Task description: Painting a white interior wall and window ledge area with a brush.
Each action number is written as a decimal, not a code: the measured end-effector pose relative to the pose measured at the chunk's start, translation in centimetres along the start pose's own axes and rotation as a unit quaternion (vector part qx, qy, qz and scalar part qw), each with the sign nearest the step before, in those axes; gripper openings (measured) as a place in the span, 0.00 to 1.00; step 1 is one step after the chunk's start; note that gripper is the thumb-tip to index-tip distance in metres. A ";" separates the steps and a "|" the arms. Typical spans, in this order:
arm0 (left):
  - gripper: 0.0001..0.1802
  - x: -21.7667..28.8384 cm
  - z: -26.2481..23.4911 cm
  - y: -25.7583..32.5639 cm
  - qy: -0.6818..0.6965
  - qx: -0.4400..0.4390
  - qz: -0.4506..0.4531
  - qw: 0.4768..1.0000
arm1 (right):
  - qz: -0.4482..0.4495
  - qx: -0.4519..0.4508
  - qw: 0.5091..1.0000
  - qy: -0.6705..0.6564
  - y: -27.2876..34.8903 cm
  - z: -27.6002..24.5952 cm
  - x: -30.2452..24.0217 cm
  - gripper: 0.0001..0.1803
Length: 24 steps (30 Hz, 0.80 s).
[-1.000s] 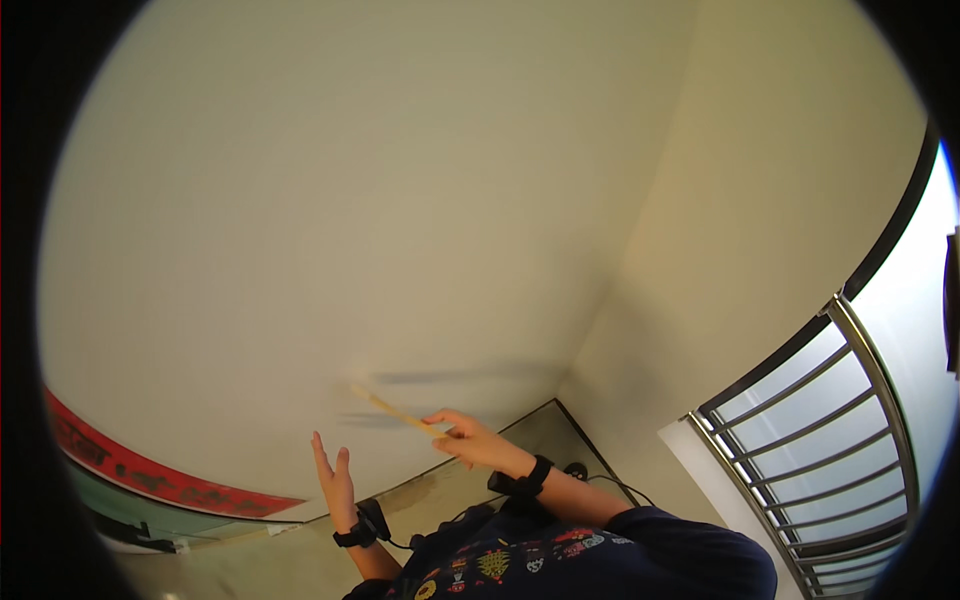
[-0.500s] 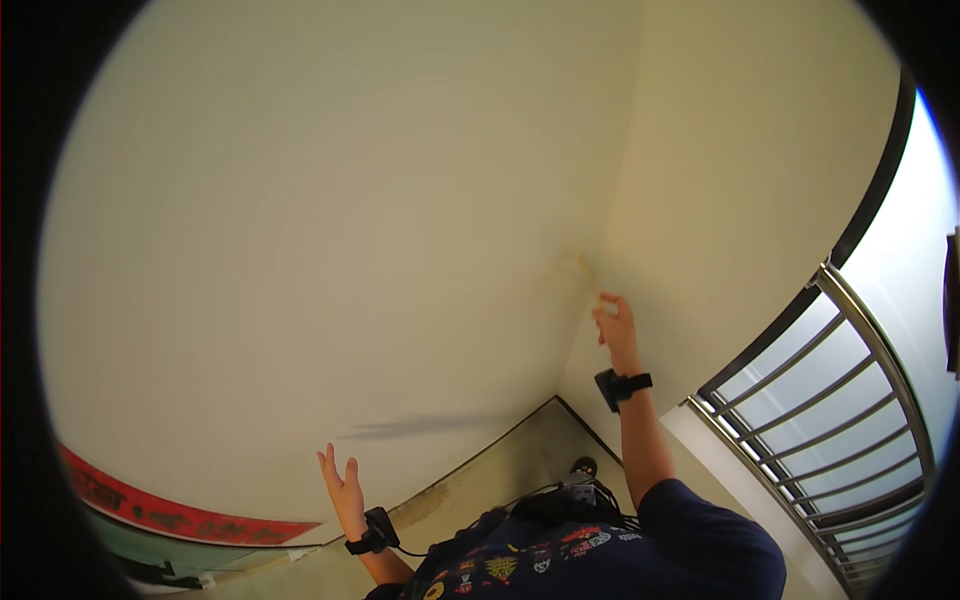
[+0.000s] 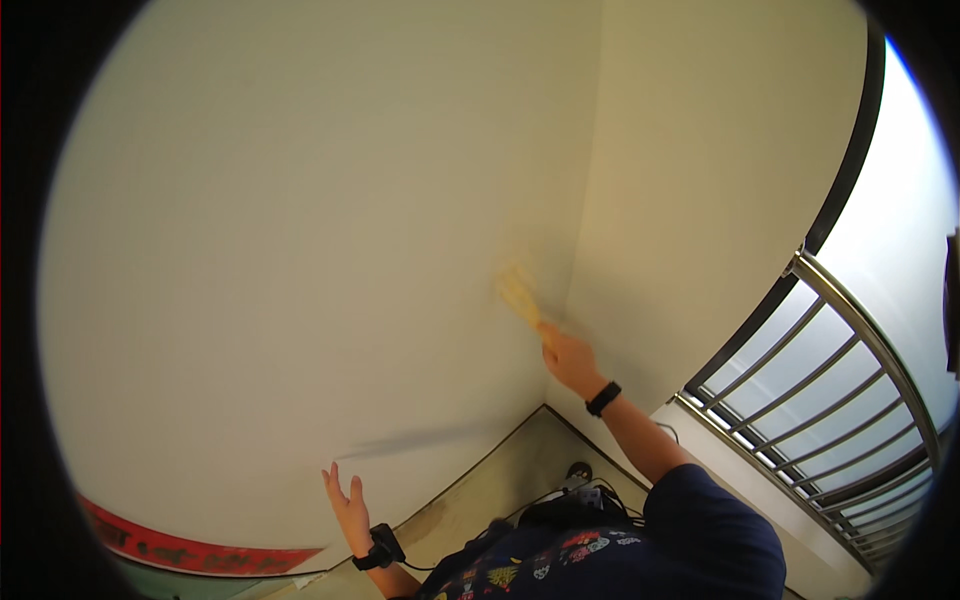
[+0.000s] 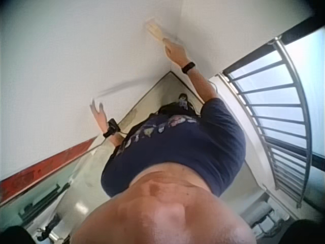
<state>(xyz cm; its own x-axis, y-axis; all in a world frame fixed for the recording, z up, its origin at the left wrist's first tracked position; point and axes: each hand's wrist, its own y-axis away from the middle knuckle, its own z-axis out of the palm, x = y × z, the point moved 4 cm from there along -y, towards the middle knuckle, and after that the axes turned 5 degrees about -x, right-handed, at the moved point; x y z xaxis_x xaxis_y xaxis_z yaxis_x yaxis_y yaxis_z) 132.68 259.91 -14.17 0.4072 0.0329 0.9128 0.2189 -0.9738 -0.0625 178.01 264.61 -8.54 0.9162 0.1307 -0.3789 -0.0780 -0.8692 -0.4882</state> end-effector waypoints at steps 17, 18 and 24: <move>0.23 -0.7 2.6 0.8 -0.006 -0.057 0.007 0.998 | 0.078 -0.020 0.991 0.108 -9.5 -13.3 1.1 0.14; 0.23 -1.1 2.4 0.7 -0.010 -0.048 0.002 0.999 | 0.085 0.000 0.990 0.113 -10.5 -15.2 0.8 0.15; 0.22 -0.8 1.6 1.0 -0.019 -0.032 -0.018 0.999 | 0.106 0.204 0.971 0.063 -14.0 -23.3 -0.3 0.13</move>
<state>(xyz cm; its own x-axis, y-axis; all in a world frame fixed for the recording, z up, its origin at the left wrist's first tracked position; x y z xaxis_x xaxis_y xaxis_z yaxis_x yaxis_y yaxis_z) 134.02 259.24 -15.66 0.4337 0.0760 0.8978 0.1783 -0.9840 -0.0029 187.97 265.62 16.79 0.9014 -0.1129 -0.4180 -0.3958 -0.6060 -0.6900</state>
